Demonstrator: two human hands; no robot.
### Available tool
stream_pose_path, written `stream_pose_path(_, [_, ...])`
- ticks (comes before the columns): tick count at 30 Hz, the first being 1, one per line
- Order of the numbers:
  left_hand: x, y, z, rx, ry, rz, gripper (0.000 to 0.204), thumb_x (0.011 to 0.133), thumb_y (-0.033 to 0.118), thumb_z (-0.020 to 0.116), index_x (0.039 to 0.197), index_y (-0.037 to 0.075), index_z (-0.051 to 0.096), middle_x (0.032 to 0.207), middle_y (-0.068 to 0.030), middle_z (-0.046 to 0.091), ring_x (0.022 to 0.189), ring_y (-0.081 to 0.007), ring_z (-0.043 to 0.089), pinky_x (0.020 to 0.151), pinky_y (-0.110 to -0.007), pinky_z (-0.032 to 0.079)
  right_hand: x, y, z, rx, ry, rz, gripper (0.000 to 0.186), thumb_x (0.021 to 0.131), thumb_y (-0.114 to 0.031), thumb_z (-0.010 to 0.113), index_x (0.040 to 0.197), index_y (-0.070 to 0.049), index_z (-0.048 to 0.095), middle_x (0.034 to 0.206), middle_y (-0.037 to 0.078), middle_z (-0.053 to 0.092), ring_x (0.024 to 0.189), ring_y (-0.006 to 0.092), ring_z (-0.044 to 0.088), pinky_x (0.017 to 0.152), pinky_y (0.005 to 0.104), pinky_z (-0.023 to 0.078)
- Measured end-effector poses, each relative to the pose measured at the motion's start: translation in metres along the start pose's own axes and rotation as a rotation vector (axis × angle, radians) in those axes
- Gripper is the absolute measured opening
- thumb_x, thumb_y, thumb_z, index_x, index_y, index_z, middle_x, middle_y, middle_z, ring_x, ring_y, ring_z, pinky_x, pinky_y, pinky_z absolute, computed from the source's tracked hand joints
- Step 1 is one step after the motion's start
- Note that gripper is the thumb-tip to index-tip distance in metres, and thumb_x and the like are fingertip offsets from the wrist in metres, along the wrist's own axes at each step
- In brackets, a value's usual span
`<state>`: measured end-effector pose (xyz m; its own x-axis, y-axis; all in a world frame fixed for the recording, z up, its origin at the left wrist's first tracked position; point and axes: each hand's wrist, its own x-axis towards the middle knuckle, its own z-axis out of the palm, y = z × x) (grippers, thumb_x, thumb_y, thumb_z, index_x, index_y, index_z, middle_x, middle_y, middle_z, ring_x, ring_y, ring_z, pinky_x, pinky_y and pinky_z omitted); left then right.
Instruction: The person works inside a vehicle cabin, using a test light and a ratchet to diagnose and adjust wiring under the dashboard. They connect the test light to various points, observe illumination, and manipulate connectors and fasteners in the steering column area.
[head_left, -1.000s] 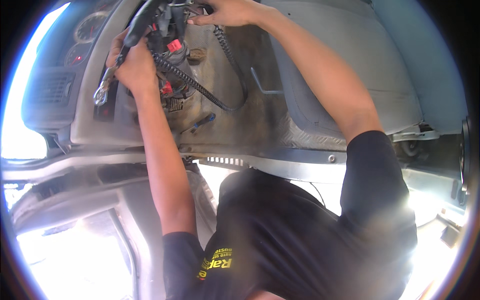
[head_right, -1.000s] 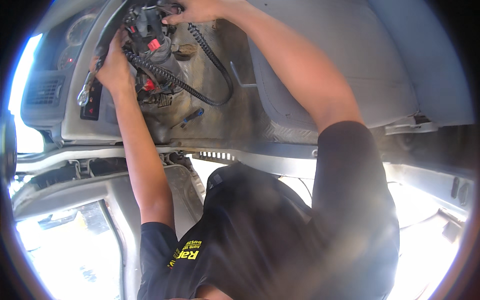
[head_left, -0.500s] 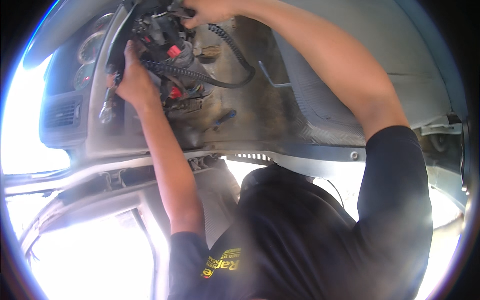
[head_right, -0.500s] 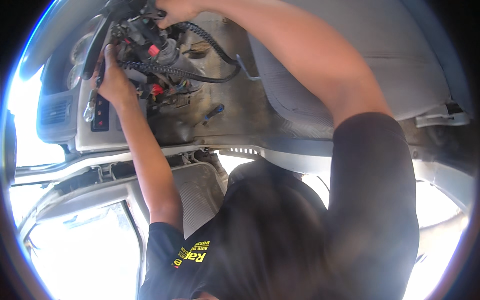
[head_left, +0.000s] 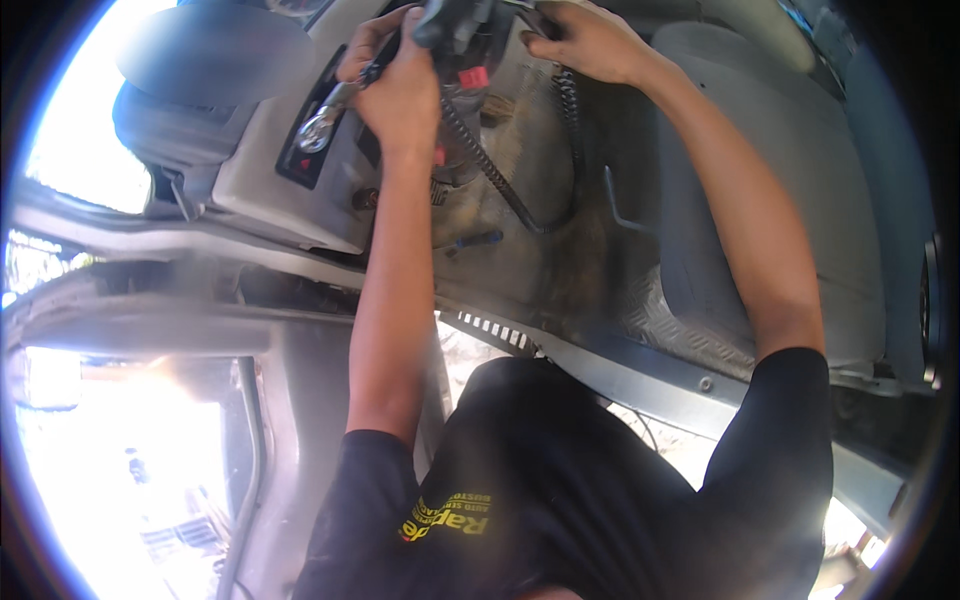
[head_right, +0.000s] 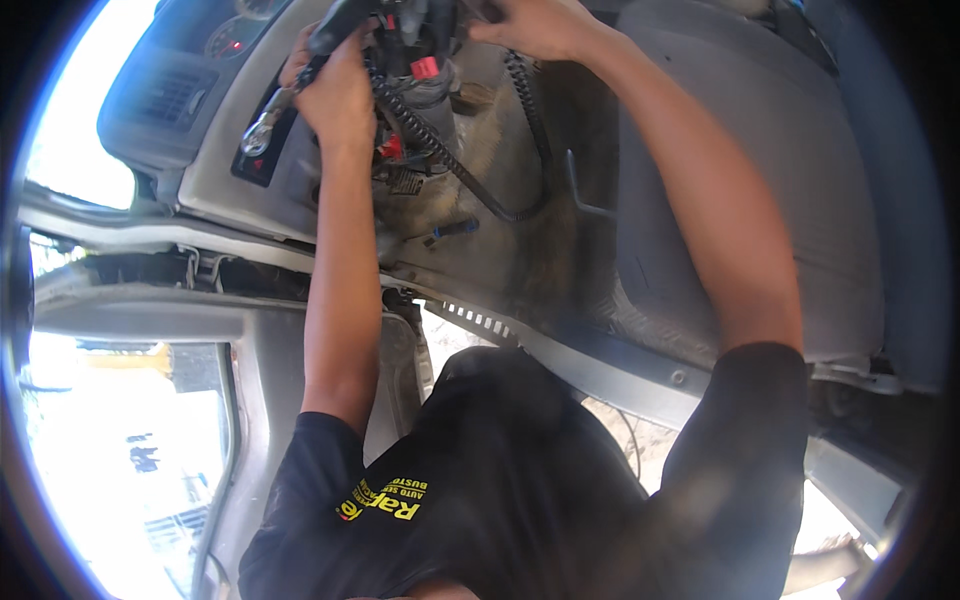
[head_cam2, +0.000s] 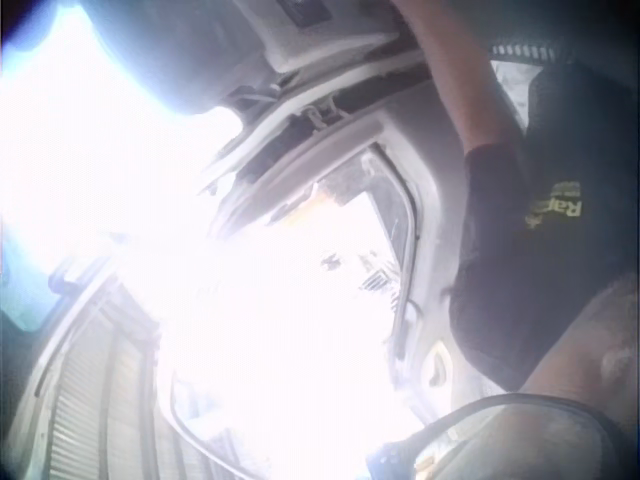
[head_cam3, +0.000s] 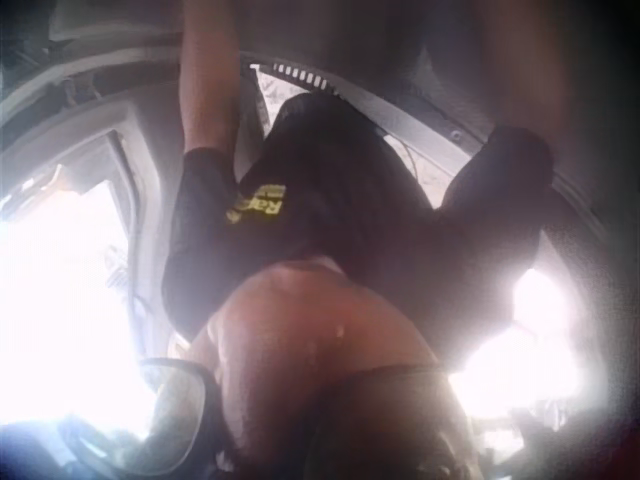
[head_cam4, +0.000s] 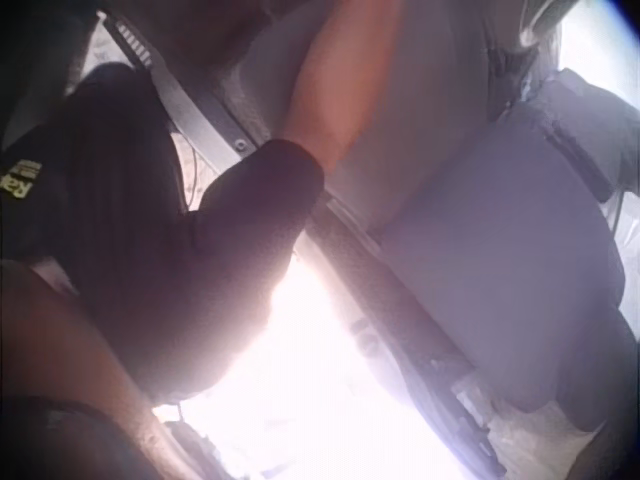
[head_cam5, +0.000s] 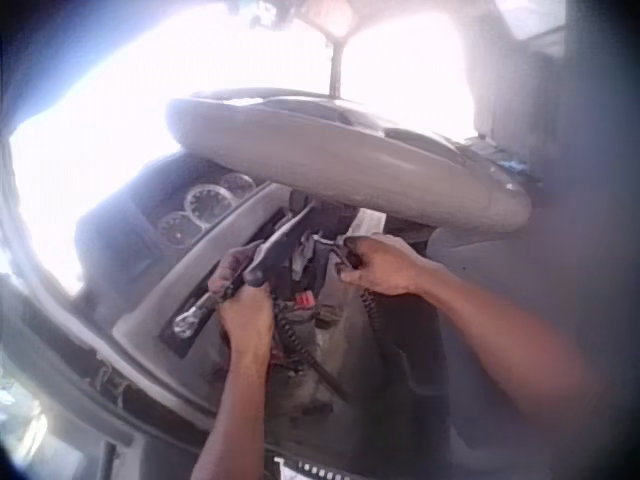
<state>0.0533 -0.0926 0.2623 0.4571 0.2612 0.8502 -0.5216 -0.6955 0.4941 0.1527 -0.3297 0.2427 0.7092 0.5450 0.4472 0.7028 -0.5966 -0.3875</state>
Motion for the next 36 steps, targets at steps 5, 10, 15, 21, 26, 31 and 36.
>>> stream_pose_path(5, [-0.004, 0.016, 0.007, -0.121, 0.054, -0.282, 0.019, 0.103, 0.019, 0.076, 0.110, 0.002, 0.077, 0.102, -0.0075, 0.079, 0.098, -0.0148, 0.073, 0.092, -0.030, 0.055, 0.001, -0.019, -0.002, 0.115, -0.023, 0.054, 0.049, 0.098, -0.044, 0.067, 0.113, 0.002, 0.067, 0.087, 0.021, 0.070, 0.083, 0.0371, 0.067, 0.083, 0.0464, 0.051])
stream_pose_path(10, [-0.006, 0.020, 0.010, -0.276, 0.045, -0.326, 0.018, 0.103, 0.016, 0.075, 0.106, -0.001, 0.076, 0.094, -0.0069, 0.079, 0.086, -0.0126, 0.073, 0.082, -0.029, 0.058, 0.001, -0.013, 0.001, 0.133, -0.011, 0.062, 0.049, 0.098, -0.042, 0.069, 0.115, 0.004, 0.066, 0.091, 0.022, 0.070, 0.086, 0.0351, 0.066, 0.087, 0.0449, 0.052])
stream_pose_path(15, [-0.003, 0.025, 0.006, -0.255, 0.031, -0.360, 0.020, 0.103, 0.017, 0.075, 0.107, -0.003, 0.077, 0.090, -0.0080, 0.079, 0.082, -0.0136, 0.074, 0.078, -0.030, 0.058, 0.002, -0.004, 0.007, 0.160, 0.010, 0.002, 0.046, 0.098, -0.037, 0.071, 0.115, 0.005, 0.066, 0.090, 0.020, 0.069, 0.083, 0.0309, 0.063, 0.086, 0.0426, 0.052])
stream_pose_path(21, [0.007, 0.030, 0.000, -0.273, -0.004, -0.446, 0.022, 0.103, 0.016, 0.074, 0.108, -0.006, 0.077, 0.090, -0.0102, 0.080, 0.080, -0.0140, 0.073, 0.077, -0.030, 0.058, 0.003, -0.008, 0.006, 0.187, -0.018, 0.031, 0.041, 0.097, -0.031, 0.071, 0.115, 0.005, 0.066, 0.089, 0.017, 0.067, 0.082, 0.0250, 0.060, 0.085, 0.0402, 0.052])
stream_pose_path(26, [0.010, 0.027, 0.002, -0.344, -0.015, -0.481, 0.022, 0.103, 0.015, 0.074, 0.108, -0.006, 0.077, 0.090, -0.0093, 0.079, 0.080, -0.0140, 0.073, 0.077, -0.029, 0.057, 0.004, -0.001, 0.009, 0.213, -0.002, -0.019, 0.040, 0.097, -0.030, 0.070, 0.115, 0.006, 0.066, 0.089, 0.016, 0.067, 0.083, 0.0249, 0.060, 0.086, 0.0396, 0.052])
stream_pose_path(31, [0.010, 0.023, 0.002, -0.399, -0.025, -0.508, 0.022, 0.104, 0.015, 0.073, 0.109, -0.006, 0.077, 0.090, -0.0096, 0.079, 0.080, -0.0140, 0.073, 0.078, -0.029, 0.057, 0.002, -0.004, 0.009, 0.163, 0.054, -0.040, 0.042, 0.097, -0.029, 0.071, 0.117, 0.007, 0.066, 0.092, 0.018, 0.069, 0.086, 0.0251, 0.061, 0.088, 0.0393, 0.052])
stream_pose_path(36, [0.009, 0.026, 0.003, -0.402, -0.012, -0.525, 0.022, 0.104, 0.014, 0.073, 0.110, -0.006, 0.077, 0.090, -0.0097, 0.079, 0.081, -0.0146, 0.074, 0.078, -0.029, 0.057, 0.002, -0.001, 0.011, 0.212, 0.039, -0.041, 0.042, 0.097, -0.029, 0.071, 0.118, 0.007, 0.066, 0.094, 0.019, 0.071, 0.088, 0.0253, 0.063, 0.089, 0.0400, 0.052])
